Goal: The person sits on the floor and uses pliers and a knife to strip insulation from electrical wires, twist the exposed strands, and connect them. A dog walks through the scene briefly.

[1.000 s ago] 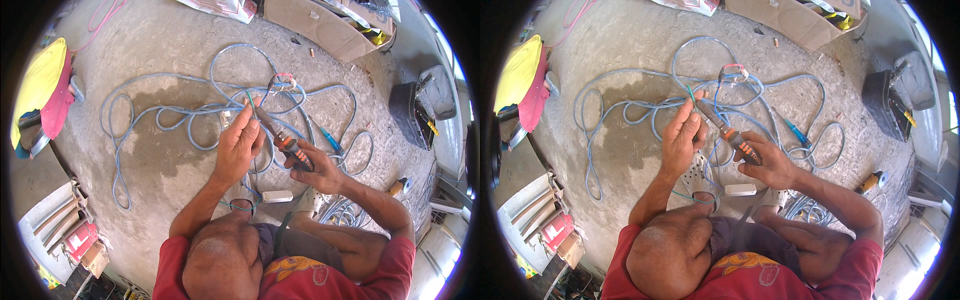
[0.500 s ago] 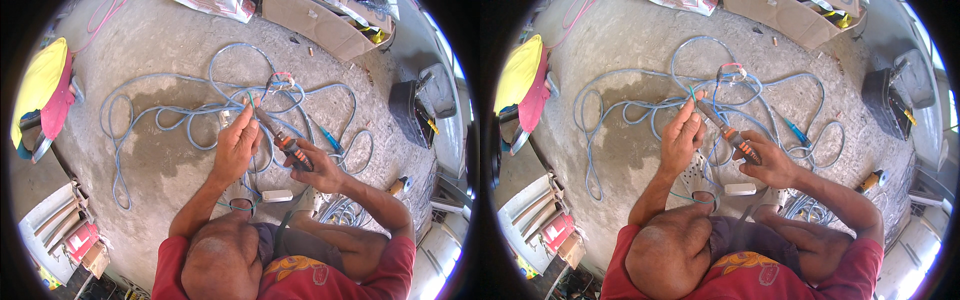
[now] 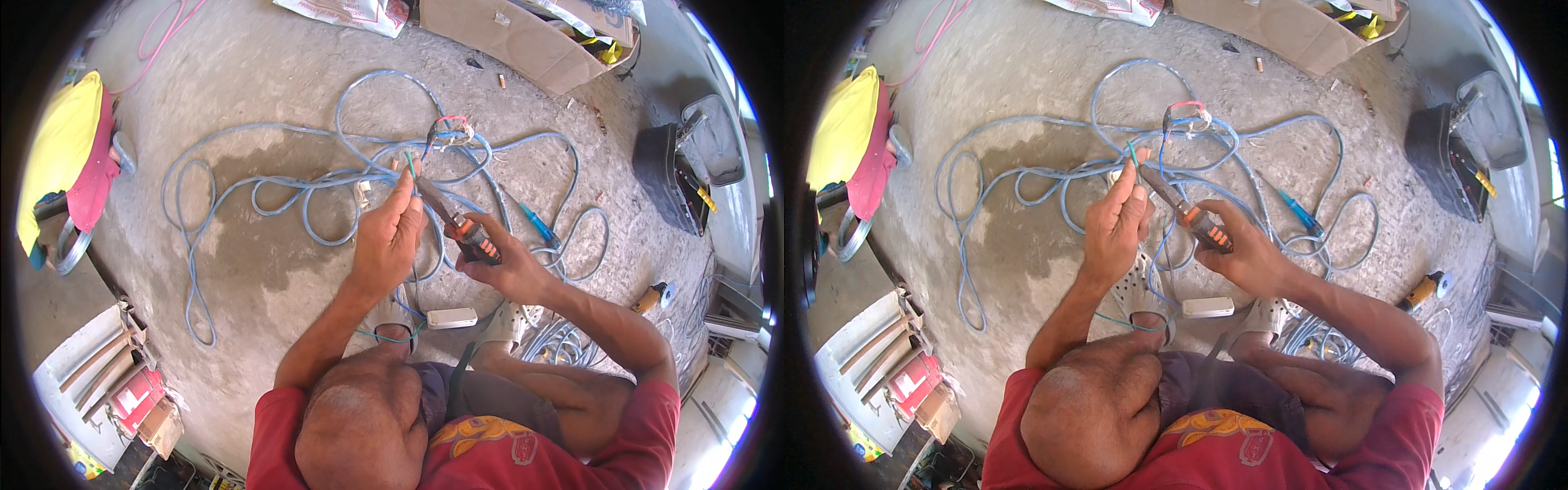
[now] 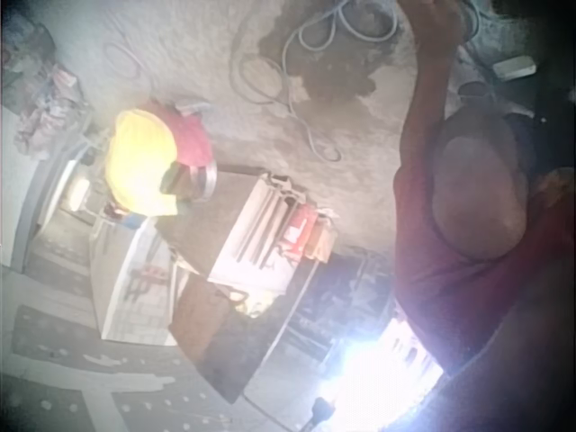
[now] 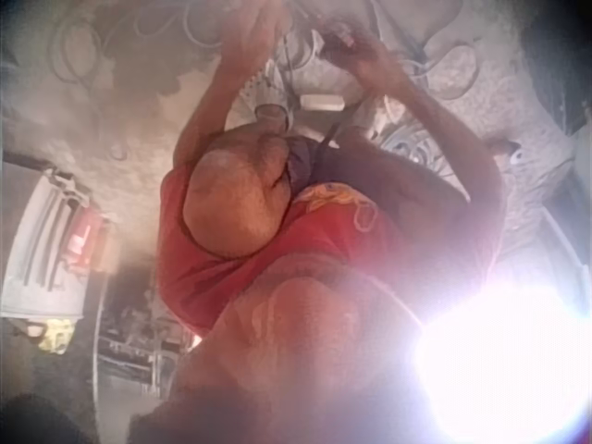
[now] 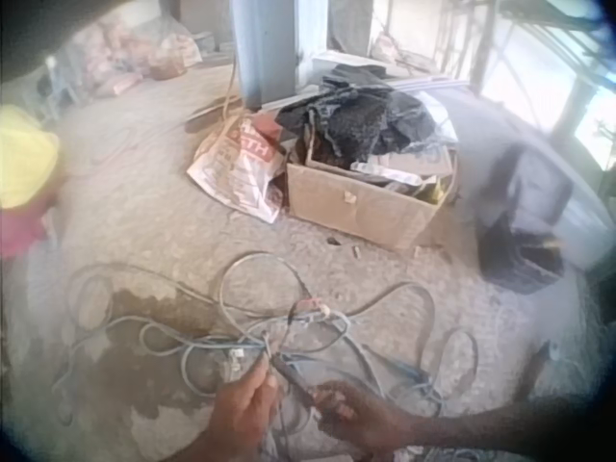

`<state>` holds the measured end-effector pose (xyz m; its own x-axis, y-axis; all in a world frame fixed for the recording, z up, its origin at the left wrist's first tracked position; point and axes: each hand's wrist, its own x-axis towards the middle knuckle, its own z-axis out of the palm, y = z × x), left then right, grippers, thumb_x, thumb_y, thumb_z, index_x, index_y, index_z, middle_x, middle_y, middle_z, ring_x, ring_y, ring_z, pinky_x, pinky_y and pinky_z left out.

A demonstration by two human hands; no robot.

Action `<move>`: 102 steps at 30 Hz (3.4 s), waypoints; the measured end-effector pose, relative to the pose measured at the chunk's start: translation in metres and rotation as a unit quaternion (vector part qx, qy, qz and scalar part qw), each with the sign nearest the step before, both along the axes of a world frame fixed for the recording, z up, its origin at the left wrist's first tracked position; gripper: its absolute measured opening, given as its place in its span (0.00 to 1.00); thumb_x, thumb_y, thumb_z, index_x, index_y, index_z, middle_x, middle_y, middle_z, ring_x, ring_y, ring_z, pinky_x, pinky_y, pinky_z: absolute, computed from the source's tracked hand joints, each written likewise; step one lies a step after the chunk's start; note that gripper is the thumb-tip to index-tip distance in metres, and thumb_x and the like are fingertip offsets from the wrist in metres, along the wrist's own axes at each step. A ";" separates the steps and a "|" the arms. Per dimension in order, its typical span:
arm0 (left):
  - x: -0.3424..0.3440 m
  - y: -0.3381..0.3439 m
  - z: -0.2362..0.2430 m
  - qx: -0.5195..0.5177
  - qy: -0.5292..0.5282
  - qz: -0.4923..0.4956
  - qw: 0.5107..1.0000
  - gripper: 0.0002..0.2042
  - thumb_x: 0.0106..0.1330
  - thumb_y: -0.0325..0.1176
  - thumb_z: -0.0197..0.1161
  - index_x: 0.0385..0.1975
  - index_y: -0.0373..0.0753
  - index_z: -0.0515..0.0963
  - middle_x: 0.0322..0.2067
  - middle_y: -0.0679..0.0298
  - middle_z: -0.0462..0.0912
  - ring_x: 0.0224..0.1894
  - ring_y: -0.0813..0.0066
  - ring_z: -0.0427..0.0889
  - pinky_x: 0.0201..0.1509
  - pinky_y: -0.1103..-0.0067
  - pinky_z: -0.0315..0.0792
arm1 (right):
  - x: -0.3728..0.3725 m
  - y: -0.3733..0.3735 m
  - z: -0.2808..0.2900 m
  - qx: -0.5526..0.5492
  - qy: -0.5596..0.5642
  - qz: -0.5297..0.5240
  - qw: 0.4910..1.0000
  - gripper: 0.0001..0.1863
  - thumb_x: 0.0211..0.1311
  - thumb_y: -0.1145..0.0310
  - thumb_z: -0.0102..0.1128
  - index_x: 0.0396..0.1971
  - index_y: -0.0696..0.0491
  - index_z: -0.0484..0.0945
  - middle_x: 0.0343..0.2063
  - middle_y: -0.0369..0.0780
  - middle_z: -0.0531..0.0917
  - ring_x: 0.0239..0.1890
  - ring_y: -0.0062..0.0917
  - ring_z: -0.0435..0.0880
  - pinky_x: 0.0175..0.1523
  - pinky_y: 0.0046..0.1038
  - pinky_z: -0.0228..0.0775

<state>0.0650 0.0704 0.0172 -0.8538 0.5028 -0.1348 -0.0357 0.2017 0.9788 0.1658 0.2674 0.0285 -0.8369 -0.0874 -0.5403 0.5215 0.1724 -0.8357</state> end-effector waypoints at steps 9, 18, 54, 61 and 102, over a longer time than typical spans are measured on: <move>0.007 -0.003 -0.009 0.007 -0.131 -0.061 0.990 0.23 0.76 0.30 0.49 0.69 0.34 0.64 0.20 0.72 0.65 0.22 0.88 0.64 0.24 0.85 0.61 | 0.011 0.029 -0.041 0.246 0.216 0.083 0.941 0.21 0.54 0.75 0.63 0.51 0.55 0.74 0.38 0.51 0.83 0.39 0.48 0.85 0.40 0.44 0.76; 0.000 -0.092 0.028 -0.031 -0.448 -0.151 0.881 0.20 0.77 0.36 0.51 0.65 0.36 0.69 0.20 0.76 0.65 0.21 0.88 0.59 0.25 0.86 0.58 | 0.033 0.237 -0.050 0.558 0.201 0.066 0.803 0.16 0.61 0.75 0.60 0.50 0.50 0.77 0.42 0.45 0.85 0.41 0.41 0.86 0.43 0.39 0.79; -0.005 -0.026 0.004 0.399 -0.331 0.024 0.855 0.12 0.79 0.43 0.45 0.35 0.44 0.69 0.14 0.78 0.52 0.12 0.87 0.42 0.14 0.84 0.41 | -0.015 -0.010 0.006 -0.049 0.188 0.100 0.976 0.26 0.46 0.83 0.59 0.50 0.55 0.77 0.58 0.45 0.73 0.60 0.39 0.74 0.59 0.35 0.69; -0.004 -0.031 0.005 0.411 -0.322 0.010 0.853 0.13 0.80 0.43 0.44 0.35 0.44 0.69 0.14 0.78 0.53 0.12 0.88 0.43 0.13 0.84 0.41 | -0.018 -0.010 0.006 -0.003 0.197 0.127 0.972 0.27 0.41 0.85 0.56 0.48 0.56 0.76 0.56 0.46 0.74 0.56 0.42 0.77 0.55 0.35 0.71; -0.004 -0.033 0.014 -0.003 -0.254 -0.148 0.956 0.14 0.76 0.39 0.56 0.43 0.33 0.79 0.18 0.69 0.68 0.21 0.84 0.66 0.24 0.81 0.59 | -0.018 0.110 0.004 0.057 0.085 -0.143 0.984 0.26 0.64 0.67 0.64 0.62 0.55 0.73 0.52 0.34 0.79 0.52 0.20 0.74 0.59 0.27 0.65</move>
